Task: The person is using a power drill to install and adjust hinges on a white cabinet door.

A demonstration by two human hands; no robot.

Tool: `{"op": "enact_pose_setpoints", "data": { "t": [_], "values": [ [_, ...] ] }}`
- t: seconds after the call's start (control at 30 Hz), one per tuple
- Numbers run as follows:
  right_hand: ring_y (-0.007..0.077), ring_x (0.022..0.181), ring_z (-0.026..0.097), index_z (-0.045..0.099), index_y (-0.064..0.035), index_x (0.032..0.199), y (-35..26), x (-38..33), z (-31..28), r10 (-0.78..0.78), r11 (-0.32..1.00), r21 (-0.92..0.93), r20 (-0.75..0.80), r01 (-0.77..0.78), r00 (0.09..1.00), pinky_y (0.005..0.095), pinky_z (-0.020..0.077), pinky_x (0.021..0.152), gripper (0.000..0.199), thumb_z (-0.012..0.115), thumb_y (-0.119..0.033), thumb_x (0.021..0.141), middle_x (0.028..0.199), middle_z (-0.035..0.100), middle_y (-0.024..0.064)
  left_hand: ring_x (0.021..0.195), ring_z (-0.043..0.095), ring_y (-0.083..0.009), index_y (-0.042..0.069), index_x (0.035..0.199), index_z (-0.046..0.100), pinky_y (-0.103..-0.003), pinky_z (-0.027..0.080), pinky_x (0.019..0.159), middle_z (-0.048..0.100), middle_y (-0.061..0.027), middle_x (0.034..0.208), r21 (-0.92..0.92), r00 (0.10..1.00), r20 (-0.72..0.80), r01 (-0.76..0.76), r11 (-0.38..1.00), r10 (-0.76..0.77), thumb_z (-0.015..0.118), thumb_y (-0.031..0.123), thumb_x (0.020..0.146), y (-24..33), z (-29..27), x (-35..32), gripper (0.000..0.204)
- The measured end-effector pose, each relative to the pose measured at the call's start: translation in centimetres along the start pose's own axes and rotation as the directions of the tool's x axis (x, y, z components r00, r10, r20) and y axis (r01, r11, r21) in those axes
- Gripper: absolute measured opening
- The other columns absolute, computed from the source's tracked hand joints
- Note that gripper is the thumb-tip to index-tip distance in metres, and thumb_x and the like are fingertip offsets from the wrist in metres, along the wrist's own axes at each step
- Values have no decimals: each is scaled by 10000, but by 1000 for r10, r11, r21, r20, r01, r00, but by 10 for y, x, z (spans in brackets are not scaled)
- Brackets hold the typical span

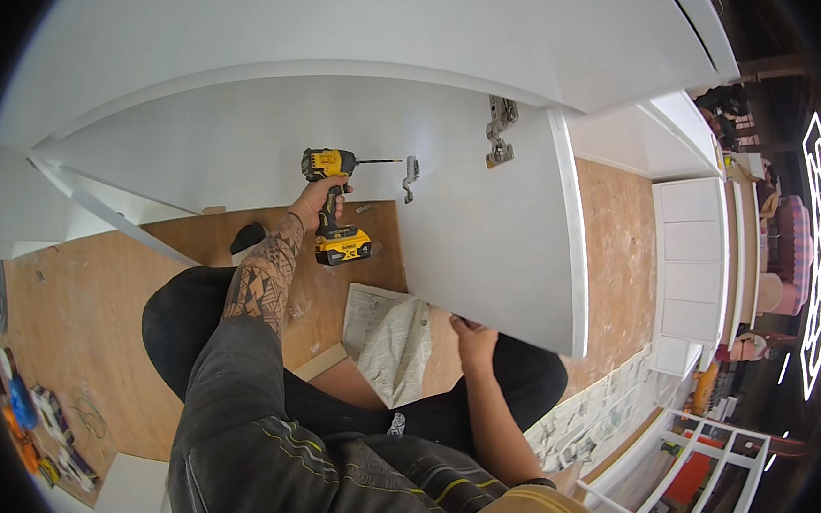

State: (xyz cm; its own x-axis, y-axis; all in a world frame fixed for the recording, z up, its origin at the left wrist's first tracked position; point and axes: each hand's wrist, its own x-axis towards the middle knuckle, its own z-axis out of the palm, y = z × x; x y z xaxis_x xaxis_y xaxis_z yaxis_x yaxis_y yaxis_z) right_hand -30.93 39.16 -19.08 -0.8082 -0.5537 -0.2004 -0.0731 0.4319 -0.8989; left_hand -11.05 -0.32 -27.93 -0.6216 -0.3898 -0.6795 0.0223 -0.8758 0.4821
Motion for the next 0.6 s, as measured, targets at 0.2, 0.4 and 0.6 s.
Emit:
{"op": "enact_pose_setpoints", "data": {
  "t": [0.2,0.4,0.6],
  "values": [
    [152,898,654,676,52,1090,-90,-30,16,16,998,-54,-98,-21,995,279,499,792,211,732,36,888,1039,707,84,582,646,-158,103,909,670,-331,539,550,628,4,675,276,997,-56,-26,961,43,738,178,938,-57,-2,-67,105],
    [195,1004,693,652,94,1158,-70,-39,53,-67,994,80,-54,71,996,319,518,906,258,718,14,922,1117,727,143,795,670,-131,64,1110,672,-329,575,764,712,-47,936,577,986,39,-155,802,163,851,198,852,-154,-48,-119,342],
    [319,997,716,645,88,1152,-104,-63,82,-124,988,105,77,115,989,407,539,909,359,779,-89,871,1043,723,212,960,670,-199,58,1286,579,-385,573,888,691,-83,1094,841,984,-6,-90,533,177,900,314,807,-209,-83,-169,631]
  ]
}}
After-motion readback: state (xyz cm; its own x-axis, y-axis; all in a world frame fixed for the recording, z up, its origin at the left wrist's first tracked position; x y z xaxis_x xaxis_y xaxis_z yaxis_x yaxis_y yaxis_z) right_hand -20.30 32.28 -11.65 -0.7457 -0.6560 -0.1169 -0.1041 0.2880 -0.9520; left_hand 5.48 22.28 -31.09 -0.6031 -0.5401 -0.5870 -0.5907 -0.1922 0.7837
